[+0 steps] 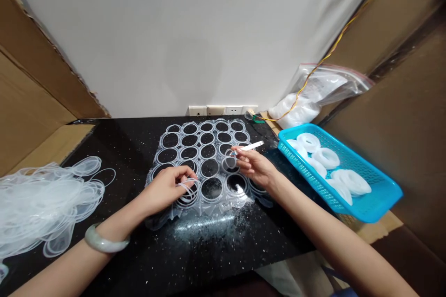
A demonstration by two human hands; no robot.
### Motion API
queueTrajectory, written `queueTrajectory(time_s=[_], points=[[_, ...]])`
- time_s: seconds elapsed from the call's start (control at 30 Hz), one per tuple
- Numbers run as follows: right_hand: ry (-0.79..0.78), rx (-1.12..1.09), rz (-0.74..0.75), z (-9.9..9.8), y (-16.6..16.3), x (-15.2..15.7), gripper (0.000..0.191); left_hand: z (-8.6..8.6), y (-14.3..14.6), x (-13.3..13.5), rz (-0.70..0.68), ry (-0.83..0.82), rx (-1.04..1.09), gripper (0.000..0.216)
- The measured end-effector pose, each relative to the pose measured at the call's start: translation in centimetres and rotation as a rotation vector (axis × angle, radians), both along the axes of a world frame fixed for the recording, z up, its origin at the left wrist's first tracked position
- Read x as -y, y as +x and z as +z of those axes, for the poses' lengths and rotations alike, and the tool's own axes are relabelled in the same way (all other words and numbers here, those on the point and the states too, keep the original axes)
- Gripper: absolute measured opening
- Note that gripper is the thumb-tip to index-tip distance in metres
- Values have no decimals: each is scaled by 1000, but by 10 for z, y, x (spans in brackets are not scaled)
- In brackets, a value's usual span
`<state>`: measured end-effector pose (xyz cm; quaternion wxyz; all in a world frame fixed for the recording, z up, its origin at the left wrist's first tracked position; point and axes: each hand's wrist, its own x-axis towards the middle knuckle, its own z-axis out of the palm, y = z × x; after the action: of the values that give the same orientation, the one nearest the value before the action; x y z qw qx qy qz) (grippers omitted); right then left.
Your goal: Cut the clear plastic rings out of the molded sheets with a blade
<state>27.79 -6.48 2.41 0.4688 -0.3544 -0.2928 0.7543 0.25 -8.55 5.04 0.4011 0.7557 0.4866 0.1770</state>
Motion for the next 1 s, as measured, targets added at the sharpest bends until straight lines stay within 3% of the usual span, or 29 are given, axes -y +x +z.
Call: queueTrajectory(time_s=[0.17, 0.3, 0.43, 0.63, 1.0], points=[[118, 164, -59, 15, 14, 19, 28, -1, 6, 6, -22, 24, 13, 22], [265, 398, -242, 47, 51, 32, 27, -7, 4, 5, 23, -14, 68, 28], [282, 474, -329, 68, 88, 43, 26, -17, 2, 0, 106, -113, 152, 39], [254, 498, -294, 62, 104, 59, 28, -30, -3, -5, 143, -156, 164, 47], [256, 680, -433, 57, 115, 102, 30, -22, -4, 2, 166, -161, 211, 42]])
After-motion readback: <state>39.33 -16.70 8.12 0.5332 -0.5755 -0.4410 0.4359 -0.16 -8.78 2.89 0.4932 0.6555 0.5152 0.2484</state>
